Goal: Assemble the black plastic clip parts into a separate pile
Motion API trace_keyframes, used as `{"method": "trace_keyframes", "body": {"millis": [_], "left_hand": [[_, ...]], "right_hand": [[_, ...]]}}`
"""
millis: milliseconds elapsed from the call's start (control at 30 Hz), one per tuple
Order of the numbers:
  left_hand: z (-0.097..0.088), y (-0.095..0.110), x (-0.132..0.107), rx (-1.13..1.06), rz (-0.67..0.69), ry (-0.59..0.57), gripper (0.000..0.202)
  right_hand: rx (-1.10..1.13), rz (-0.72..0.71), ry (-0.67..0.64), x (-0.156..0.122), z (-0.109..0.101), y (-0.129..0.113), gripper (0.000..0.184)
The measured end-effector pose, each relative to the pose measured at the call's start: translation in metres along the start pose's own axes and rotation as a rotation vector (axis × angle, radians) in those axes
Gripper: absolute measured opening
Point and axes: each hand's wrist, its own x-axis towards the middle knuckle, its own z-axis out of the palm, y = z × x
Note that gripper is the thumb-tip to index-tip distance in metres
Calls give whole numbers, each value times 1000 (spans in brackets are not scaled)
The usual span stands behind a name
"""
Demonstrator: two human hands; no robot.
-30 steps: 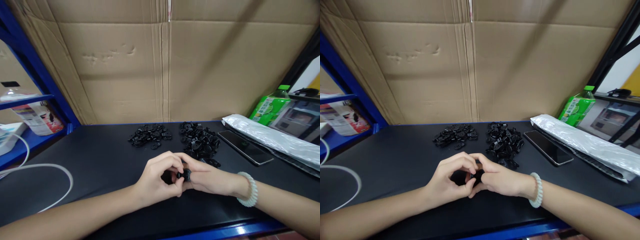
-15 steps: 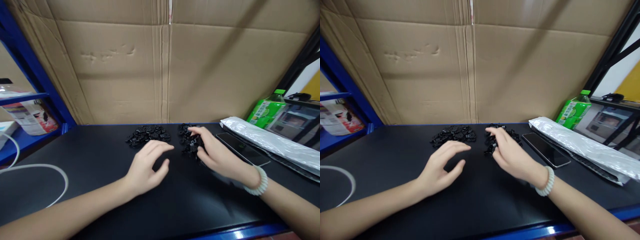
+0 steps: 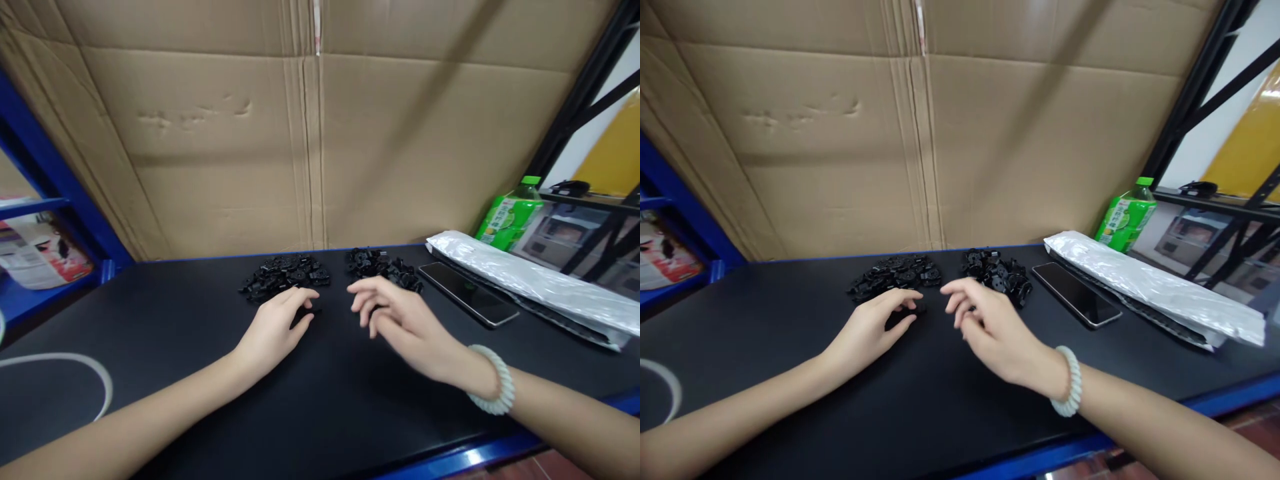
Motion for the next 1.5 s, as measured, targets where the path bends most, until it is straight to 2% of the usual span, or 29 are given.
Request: {"method": "trace_keyframes", "body": {"millis": [100,200,333,433,500,667,833,933,1133,1300,1500], "left_hand": [[4,6,-3,-97,25,63,29],[4,14,-6,-156,61,178,30],[0,27,-8,-180,180,242,30],[-2,35,-10,-225,265,257,27],[-2,40,-10,-279,274,262,27],[-1,51,-11,-461,222,239,29],[3,54,-10,-856,1,155,27],[5,53,-9,-969,-92,135,26],[3,52,-7,-906,-57,141,22],[2,52,-10,-767,8,91,23],[2,53,-10,-726,38,104,24]], "right_hand": [[166,160,-117,-4,16,4,44],[299,265,-127,-3,25,10,46],[521,309,-120,0,27,13,40],[588,310,-168,1,27,15,28],[639,334,-192,1,28,16,28],[838,448,-241,3,30,15,27],[902,457,-159,3,30,11,27],[901,459,-168,2,30,10,29],[999,483,-211,3,28,7,40],[1088,459,-274,5,24,5,38],[1088,457,-289,6,22,4,35]]}}
